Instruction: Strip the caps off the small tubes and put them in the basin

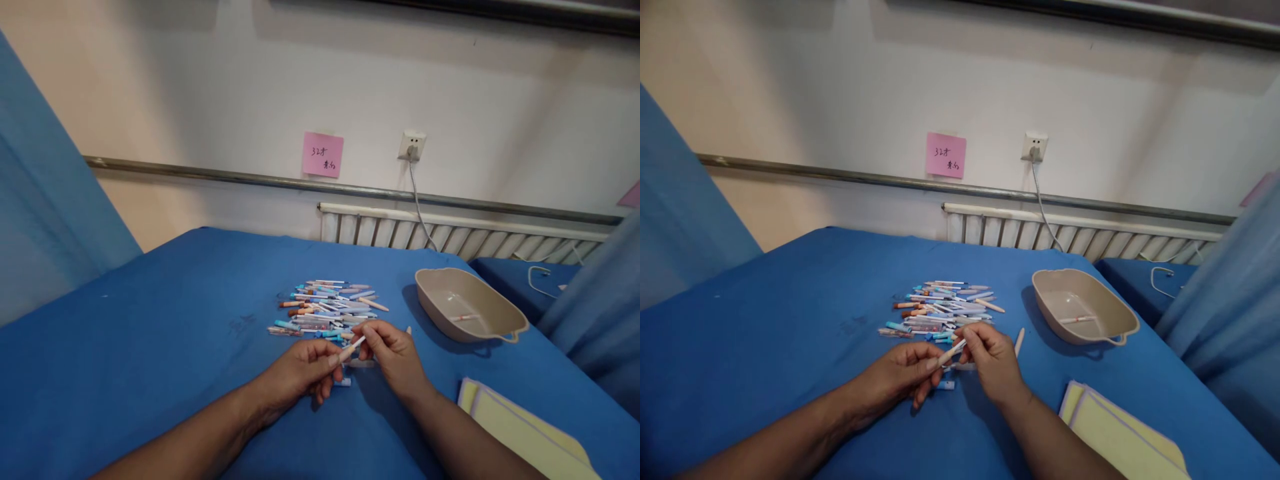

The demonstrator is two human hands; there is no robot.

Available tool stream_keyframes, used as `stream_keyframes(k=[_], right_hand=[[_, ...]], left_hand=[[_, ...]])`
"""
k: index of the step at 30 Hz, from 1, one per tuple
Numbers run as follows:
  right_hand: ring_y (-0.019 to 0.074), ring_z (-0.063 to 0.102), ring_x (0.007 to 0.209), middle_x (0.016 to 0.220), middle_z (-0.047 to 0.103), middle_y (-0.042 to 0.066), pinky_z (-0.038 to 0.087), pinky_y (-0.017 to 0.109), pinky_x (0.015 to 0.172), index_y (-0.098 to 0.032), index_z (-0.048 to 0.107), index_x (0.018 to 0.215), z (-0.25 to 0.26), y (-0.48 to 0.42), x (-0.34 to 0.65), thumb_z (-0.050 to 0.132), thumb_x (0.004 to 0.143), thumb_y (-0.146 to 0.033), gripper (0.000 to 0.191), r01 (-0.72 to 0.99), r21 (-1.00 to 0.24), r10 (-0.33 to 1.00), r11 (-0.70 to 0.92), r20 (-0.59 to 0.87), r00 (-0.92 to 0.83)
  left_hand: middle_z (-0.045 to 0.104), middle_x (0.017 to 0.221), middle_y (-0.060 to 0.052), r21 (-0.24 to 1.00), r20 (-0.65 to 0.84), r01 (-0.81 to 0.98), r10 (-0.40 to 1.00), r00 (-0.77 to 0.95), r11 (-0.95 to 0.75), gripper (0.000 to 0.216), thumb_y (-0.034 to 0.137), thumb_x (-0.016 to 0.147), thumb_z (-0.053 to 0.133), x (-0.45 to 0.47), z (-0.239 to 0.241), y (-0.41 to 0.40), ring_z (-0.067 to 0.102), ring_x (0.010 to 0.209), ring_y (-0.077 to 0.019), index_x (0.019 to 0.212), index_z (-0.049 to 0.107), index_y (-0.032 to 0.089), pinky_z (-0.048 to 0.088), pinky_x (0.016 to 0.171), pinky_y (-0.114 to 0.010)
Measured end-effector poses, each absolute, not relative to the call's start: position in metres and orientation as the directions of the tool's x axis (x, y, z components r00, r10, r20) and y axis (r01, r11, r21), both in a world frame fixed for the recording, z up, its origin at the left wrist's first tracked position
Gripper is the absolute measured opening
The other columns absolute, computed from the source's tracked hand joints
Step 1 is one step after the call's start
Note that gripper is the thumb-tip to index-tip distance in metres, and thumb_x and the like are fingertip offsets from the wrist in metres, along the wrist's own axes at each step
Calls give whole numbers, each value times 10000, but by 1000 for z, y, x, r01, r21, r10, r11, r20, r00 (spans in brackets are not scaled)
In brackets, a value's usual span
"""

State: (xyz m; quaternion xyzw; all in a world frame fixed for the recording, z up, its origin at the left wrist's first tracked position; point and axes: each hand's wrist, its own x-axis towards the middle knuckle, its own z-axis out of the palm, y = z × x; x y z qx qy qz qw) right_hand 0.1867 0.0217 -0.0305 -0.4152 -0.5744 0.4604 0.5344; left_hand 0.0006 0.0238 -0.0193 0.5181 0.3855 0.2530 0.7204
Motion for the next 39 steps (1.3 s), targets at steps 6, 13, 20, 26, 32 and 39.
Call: stream_keyframes(k=[6,13,20,26,32,39], right_hand=[[103,552,552,726,655,11,443,227,542,-170,649,846,-28,20,187,571,828,-468,308,-89,-977,966,193,205,-158],[103,530,527,711,641,7,433,228,526,-175,607,822,-32,25,189,543,828,-486,318,-48,-985,978,168,173,-118],[128,554,668,725,628,-6,391,225,618,-198,606,799,-37,14,186,481,889,-262,167,445,-765,848,466,244,-469],[126,571,709,781,644,-5,386,212,651,-209,605,853,-35,13,189,467,895,-208,144,526,-668,819,527,235,-523],[128,577,720,785,644,-3,389,214,659,-209,595,850,-34,15,192,455,900,-212,148,541,-654,825,529,246,-509],[144,590,748,801,655,12,407,233,684,-210,608,855,-33,17,194,442,897,-218,171,566,-630,831,532,259,-493]], left_hand=[[625,682,-1,958,-243,36,736,632,286,289,409,758,676,-4,-12,23,548,506,-74,822,608,135,351,447,-167],[664,796,-49,933,-247,-110,831,498,343,274,375,790,656,-16,-8,37,622,616,-118,911,628,131,434,488,-181],[689,896,-90,874,-245,-284,861,446,395,243,292,804,655,-18,-14,43,646,638,-126,974,631,120,500,565,-205],[694,889,-105,847,-255,-326,859,443,419,192,243,843,603,-19,-18,44,655,653,-140,976,636,108,520,594,-225],[693,863,-89,859,-240,-338,885,400,386,171,223,843,603,-22,-15,45,655,663,-131,962,642,106,527,603,-213],[699,784,-73,847,-244,-401,926,289,348,126,166,836,605,-30,-10,55,640,589,-112,933,649,98,527,562,-196]])
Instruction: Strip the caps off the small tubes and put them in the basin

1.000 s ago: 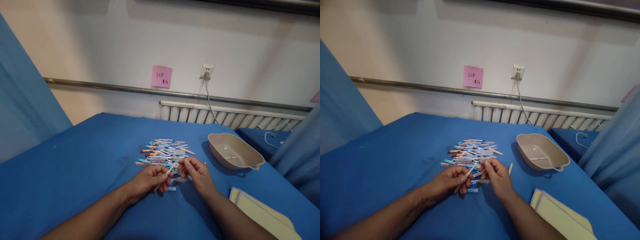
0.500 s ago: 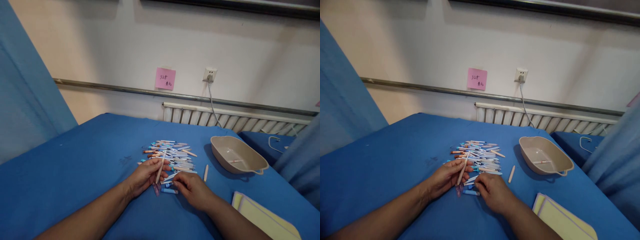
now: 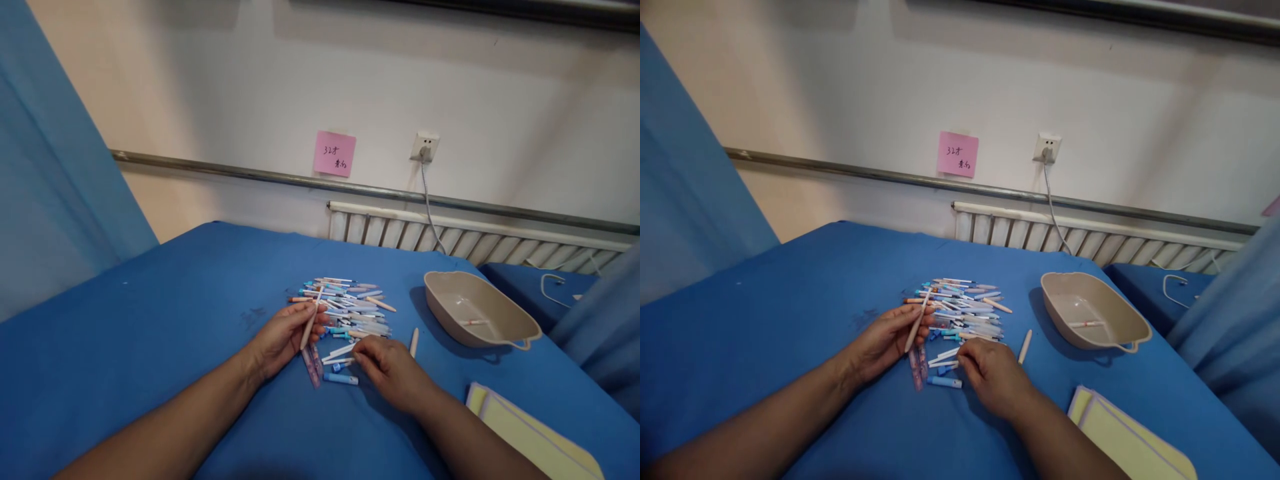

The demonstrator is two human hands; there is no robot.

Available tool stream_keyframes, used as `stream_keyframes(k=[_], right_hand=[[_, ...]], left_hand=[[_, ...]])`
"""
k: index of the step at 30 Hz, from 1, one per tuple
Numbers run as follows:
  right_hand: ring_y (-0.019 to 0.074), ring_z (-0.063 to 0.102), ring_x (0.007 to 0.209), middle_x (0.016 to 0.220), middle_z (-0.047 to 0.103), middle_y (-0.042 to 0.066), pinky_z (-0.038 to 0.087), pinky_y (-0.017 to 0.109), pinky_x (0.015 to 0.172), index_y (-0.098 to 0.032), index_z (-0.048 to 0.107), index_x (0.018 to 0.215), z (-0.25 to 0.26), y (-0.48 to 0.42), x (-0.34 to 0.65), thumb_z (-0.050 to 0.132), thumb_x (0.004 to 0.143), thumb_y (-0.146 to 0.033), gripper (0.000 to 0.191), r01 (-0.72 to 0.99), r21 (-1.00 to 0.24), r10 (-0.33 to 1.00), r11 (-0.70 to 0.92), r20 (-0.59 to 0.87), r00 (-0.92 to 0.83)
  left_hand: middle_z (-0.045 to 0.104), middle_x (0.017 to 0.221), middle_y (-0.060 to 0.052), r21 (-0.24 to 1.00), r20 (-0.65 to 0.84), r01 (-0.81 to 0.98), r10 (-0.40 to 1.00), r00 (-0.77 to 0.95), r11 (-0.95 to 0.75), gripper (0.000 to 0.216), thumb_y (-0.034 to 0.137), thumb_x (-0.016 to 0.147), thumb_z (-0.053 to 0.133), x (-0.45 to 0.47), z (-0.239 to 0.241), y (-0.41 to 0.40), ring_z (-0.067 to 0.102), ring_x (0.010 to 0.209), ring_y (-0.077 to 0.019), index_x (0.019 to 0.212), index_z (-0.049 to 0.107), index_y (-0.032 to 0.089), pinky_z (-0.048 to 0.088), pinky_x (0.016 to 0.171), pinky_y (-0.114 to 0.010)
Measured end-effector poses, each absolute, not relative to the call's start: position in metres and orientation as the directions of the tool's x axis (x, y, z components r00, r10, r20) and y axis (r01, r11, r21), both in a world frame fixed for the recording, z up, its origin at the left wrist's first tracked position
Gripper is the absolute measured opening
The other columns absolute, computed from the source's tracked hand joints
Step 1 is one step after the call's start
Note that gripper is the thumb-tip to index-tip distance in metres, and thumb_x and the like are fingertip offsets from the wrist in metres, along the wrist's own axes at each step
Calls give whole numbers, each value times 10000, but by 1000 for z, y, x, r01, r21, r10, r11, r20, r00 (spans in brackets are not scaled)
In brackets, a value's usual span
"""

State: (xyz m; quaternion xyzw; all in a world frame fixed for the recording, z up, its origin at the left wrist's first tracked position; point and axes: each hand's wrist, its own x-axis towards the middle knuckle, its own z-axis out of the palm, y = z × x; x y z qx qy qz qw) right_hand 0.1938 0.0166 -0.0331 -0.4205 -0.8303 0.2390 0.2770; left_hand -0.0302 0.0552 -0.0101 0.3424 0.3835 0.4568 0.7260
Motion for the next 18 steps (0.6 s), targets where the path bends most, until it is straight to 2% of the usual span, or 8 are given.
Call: stream_keyframes(k=[2,4,7,9,12,18], right_hand=[[153,593,739,797,659,20,417,245,679,-208,610,842,-33,20,198,443,896,-240,179,568,-650,854,505,283,-436],[156,590,685,769,656,24,430,252,642,-204,608,834,-33,24,204,449,894,-293,192,543,-722,901,430,306,-308],[149,560,574,676,620,13,438,251,557,-193,597,834,-31,34,217,476,872,-404,246,411,-869,959,276,279,-53],[143,531,529,633,591,5,428,244,508,-184,592,815,-28,39,226,506,842,-466,296,329,-920,968,213,244,55],[134,502,508,622,583,7,406,235,475,-174,596,790,-26,44,235,539,808,-506,337,315,-928,969,198,234,80],[146,527,549,657,615,20,401,240,506,-174,619,830,-28,46,243,521,822,-468,310,433,-874,973,221,229,-34]], left_hand=[[699,790,-68,842,-239,-423,934,265,335,121,165,838,603,-32,-9,56,642,588,-112,931,648,104,527,555,-197],[697,795,-60,840,-233,-435,940,250,324,120,161,838,602,-33,-9,57,645,602,-110,935,648,108,526,557,-192],[690,771,-51,844,-220,-432,940,263,318,136,170,846,591,-33,-10,57,633,591,-100,954,646,109,516,552,-184],[687,755,-52,854,-210,-415,938,277,314,143,184,849,587,-32,-12,57,625,578,-97,956,644,107,509,544,-180],[686,731,-54,878,-217,-360,933,287,315,151,209,842,601,-29,-15,56,623,563,-98,943,639,103,502,529,-174],[673,676,-29,899,-230,-291,919,320,327,173,253,827,620,-24,-15,52,614,518,-94,938,618,120,471,451,-154]])
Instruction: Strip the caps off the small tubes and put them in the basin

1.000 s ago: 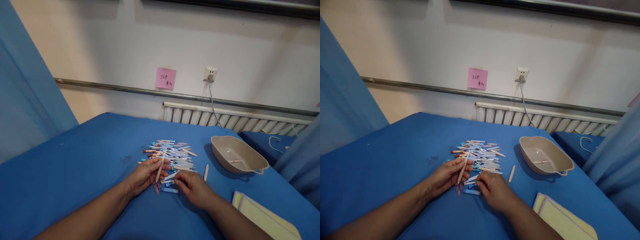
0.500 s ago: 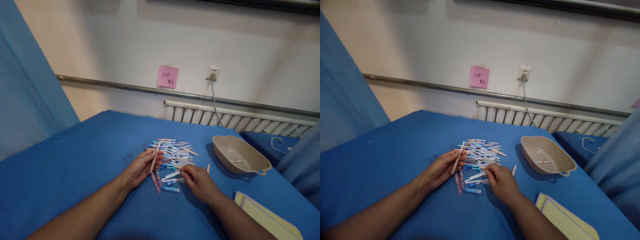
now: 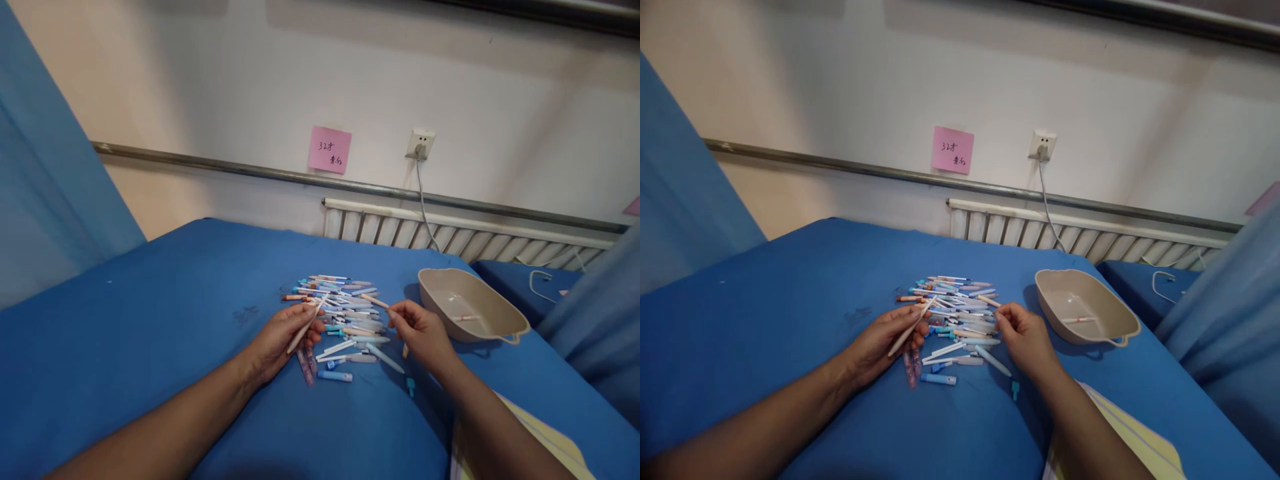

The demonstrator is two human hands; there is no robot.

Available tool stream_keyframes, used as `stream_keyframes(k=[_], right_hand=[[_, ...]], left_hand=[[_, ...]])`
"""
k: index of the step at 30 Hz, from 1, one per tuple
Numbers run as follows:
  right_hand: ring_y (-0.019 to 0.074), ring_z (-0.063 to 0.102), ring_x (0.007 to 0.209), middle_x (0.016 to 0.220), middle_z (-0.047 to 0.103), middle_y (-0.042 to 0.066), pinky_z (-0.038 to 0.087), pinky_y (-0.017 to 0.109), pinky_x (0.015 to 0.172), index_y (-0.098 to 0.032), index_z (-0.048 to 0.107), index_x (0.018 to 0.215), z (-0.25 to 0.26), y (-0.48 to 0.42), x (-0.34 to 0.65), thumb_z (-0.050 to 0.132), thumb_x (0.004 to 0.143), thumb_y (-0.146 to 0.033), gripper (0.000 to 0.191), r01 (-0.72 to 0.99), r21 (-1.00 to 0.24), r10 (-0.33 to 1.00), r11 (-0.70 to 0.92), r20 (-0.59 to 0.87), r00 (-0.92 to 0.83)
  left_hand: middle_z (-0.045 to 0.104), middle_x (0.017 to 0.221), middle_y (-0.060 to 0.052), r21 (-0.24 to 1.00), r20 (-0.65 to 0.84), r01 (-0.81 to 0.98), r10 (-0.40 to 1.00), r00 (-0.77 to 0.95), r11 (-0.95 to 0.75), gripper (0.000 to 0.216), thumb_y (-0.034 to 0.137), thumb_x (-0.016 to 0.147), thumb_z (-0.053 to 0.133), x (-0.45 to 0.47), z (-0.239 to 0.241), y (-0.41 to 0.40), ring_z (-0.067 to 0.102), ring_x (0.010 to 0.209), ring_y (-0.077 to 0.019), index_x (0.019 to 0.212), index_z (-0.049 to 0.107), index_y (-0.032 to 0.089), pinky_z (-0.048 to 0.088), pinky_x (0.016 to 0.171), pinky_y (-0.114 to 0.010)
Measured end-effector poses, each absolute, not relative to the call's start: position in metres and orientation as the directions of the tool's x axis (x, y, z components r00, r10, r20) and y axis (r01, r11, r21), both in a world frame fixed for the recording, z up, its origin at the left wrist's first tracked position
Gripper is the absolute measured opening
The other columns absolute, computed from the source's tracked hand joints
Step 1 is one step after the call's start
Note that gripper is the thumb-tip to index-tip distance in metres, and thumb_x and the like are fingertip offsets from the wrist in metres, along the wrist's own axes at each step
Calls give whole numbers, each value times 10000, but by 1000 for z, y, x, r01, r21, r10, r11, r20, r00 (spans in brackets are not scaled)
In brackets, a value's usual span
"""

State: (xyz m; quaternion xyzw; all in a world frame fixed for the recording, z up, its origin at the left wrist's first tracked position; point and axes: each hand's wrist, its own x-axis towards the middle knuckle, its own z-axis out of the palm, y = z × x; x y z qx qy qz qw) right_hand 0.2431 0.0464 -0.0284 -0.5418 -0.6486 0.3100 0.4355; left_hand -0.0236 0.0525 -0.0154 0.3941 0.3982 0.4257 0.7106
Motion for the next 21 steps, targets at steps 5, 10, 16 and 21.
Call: stream_keyframes(k=[5,10,16,21], right_hand=[[149,542,534,635,629,16,367,239,497,-185,614,790,-27,54,263,482,834,-416,270,625,-765,969,155,241,54],[157,526,515,561,605,19,263,255,484,-202,580,630,-26,59,290,503,819,-339,246,913,-407,992,8,116,43],[157,535,540,580,618,29,251,258,505,-198,595,671,-26,53,275,528,832,-305,204,942,-318,991,103,116,-70],[150,580,697,760,658,14,347,234,610,-206,615,788,-22,34,234,503,837,-198,122,798,-451,916,400,168,-364]], left_hand=[[669,672,-23,900,-243,-285,923,299,330,141,222,812,635,-23,-13,52,607,518,-86,907,607,122,483,469,-148],[661,668,-18,906,-242,-270,922,302,326,134,225,803,643,-22,-11,52,599,506,-88,888,601,130,478,451,-154],[660,667,-16,912,-244,-253,923,298,323,156,241,788,662,-21,-12,53,594,498,-84,880,603,130,468,442,-148],[655,657,-12,917,-236,-245,922,306,316,175,264,782,669,-20,-13,53,588,491,-80,868,605,126,457,433,-142]])
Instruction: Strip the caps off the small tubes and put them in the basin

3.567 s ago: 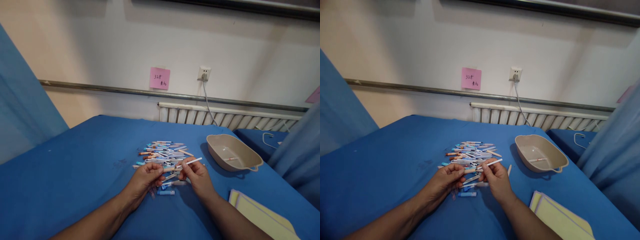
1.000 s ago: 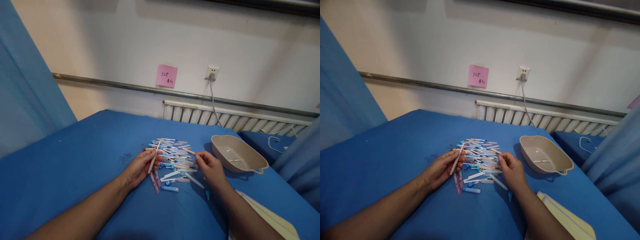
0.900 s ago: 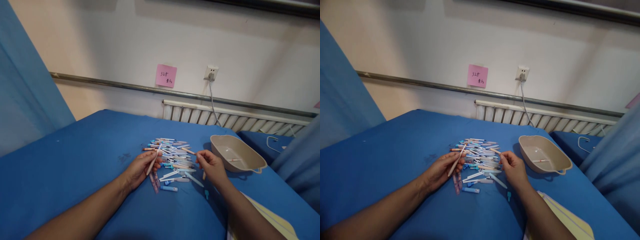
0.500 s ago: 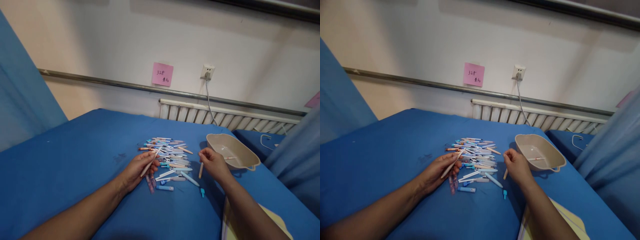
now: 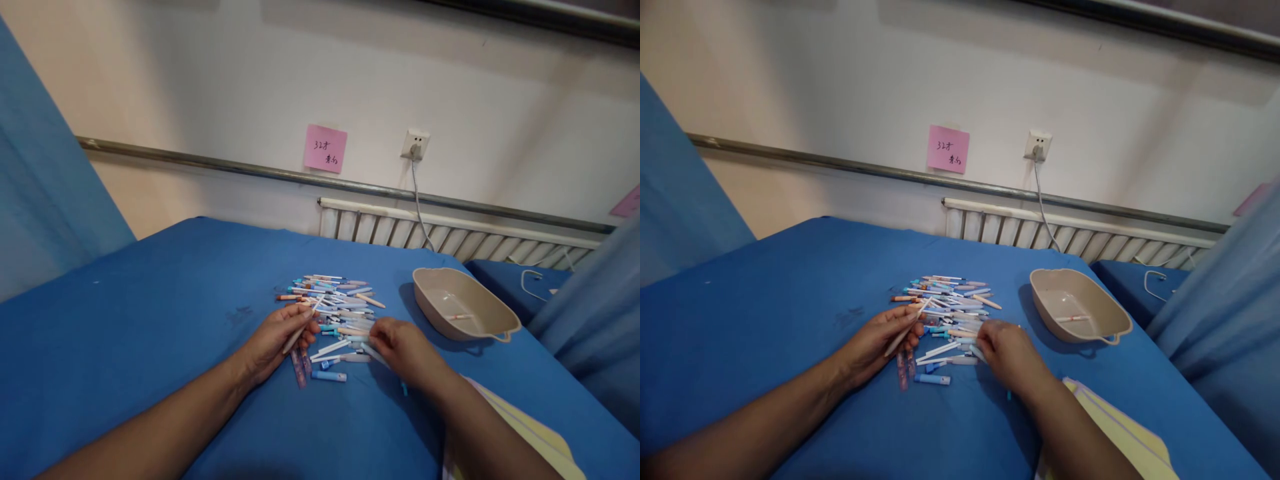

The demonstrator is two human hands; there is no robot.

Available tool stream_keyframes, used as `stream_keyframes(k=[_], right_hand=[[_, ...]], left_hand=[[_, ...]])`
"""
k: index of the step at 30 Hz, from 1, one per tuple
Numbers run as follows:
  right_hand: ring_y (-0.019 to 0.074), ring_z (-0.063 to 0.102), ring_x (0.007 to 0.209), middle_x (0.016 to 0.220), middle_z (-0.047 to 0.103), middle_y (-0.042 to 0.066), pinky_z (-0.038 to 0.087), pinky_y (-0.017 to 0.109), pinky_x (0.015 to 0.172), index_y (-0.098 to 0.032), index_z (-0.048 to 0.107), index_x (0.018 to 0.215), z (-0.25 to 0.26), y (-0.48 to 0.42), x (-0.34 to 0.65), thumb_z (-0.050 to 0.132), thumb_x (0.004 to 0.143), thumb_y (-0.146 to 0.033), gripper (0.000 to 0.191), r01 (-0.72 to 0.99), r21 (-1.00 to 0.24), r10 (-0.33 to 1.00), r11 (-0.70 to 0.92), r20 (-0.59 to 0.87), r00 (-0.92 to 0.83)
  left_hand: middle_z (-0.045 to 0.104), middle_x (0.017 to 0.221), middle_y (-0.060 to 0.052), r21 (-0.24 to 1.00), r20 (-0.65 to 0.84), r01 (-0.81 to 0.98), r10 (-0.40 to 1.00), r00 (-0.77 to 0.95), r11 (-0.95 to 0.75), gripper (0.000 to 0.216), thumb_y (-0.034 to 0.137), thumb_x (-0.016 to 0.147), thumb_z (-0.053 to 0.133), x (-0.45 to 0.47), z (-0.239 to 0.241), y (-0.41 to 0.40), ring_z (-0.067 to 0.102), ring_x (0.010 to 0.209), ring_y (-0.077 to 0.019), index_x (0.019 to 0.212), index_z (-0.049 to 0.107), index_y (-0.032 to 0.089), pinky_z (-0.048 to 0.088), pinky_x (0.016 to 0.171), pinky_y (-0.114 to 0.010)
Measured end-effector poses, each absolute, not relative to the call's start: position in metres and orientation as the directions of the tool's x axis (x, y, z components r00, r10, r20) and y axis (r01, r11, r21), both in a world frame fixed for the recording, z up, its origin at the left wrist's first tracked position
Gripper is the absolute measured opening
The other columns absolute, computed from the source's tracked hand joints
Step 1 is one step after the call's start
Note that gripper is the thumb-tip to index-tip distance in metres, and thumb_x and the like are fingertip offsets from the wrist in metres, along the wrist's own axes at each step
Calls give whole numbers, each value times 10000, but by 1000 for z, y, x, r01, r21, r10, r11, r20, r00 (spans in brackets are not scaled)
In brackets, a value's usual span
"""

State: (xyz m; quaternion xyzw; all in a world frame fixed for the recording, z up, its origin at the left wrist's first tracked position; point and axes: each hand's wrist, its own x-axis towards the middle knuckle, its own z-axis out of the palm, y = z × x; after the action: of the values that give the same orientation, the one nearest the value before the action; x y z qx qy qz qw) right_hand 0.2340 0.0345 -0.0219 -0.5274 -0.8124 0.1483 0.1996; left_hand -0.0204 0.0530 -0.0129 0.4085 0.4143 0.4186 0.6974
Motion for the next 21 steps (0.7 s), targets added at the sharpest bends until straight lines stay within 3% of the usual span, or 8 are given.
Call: stream_keyframes(k=[9,21], right_hand=[[155,592,762,859,661,28,397,234,677,-205,605,863,-23,21,217,503,825,-140,127,723,-486,861,491,145,-487],[169,586,770,869,636,33,403,268,709,-201,615,881,-44,46,236,494,847,-205,126,807,-487,941,333,223,-254]], left_hand=[[658,674,-18,916,-236,-246,921,309,317,178,275,788,663,-21,-14,52,594,512,-89,868,599,130,441,442,-151],[651,669,-11,924,-229,-228,922,313,307,204,305,764,685,-20,-14,52,581,494,-77,821,595,131,437,427,-146]])
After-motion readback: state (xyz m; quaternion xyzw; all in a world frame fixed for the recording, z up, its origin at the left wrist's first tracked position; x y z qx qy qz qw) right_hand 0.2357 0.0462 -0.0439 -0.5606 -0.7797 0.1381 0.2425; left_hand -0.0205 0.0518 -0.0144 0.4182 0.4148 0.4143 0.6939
